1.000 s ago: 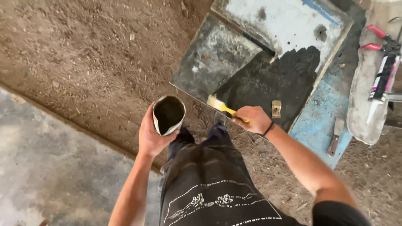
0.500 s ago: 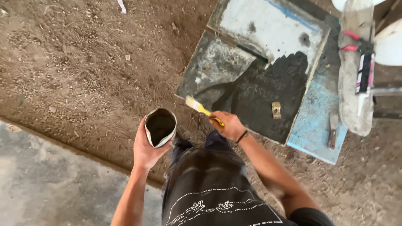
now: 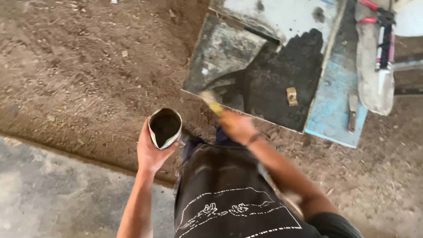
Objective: Painting a black metal plate using a brush and a small container of paint
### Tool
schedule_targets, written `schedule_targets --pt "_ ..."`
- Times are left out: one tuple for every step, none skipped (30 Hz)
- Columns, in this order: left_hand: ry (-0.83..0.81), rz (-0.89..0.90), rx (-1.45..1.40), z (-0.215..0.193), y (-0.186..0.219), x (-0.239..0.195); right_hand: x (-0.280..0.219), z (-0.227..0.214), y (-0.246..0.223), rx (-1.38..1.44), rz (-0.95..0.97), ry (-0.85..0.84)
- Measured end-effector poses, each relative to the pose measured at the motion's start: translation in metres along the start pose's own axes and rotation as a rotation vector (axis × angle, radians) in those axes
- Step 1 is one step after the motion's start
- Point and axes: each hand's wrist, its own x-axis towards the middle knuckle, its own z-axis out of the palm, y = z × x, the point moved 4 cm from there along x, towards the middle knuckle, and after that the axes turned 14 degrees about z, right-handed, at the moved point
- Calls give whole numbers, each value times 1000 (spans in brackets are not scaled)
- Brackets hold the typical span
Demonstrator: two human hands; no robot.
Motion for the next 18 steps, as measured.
schedule_targets --pt "-11 18 14 3 1 1 -4 12 -24 113 -158 -75" --pt "-31 42 36 0 0 4 -9 26 -53 237 -309 -144" --pt "-53 53 39 1 2 6 -7 7 -43 243 -287 -134" --pt "-58 64 42 3 4 6 -3 -15 -29 378 -214 -77" --pt "-63 74 45 3 4 6 1 -35 -16 511 -139 -18" --pt "-70 65 52 6 13 10 2 -50 -5 517 -131 -28" --pt "-101 130 90 9 24 14 5 -68 10 714 -24 45" --pt "-117 185 138 7 35 16 10 -81 21 915 77 102" --pt "-110 165 157 17 33 16 1 -101 23 927 75 76" --pt "-113 260 159 26 34 20 -2 -115 25 961 126 17" --pt "-118 355 163 35 34 23 -5 -130 28 993 176 -44" --pt "-114 350 186 38 31 22 -11 -130 10 1011 172 -58" --pt "-99 448 217 42 33 21 -17 -132 -7 994 151 -104" --pt "-95 554 236 51 36 20 -27 -137 -20 969 139 -136" --pt "-102 556 247 52 36 19 -28 -130 -33 981 143 -137" --pt "-88 593 266 56 39 19 -29 -127 -50 811 -20 -163" --pt "-73 630 284 60 42 19 -31 -123 -67 637 -178 -188" --pt "-79 636 279 63 47 21 -29 -122 -79 635 -171 -181"
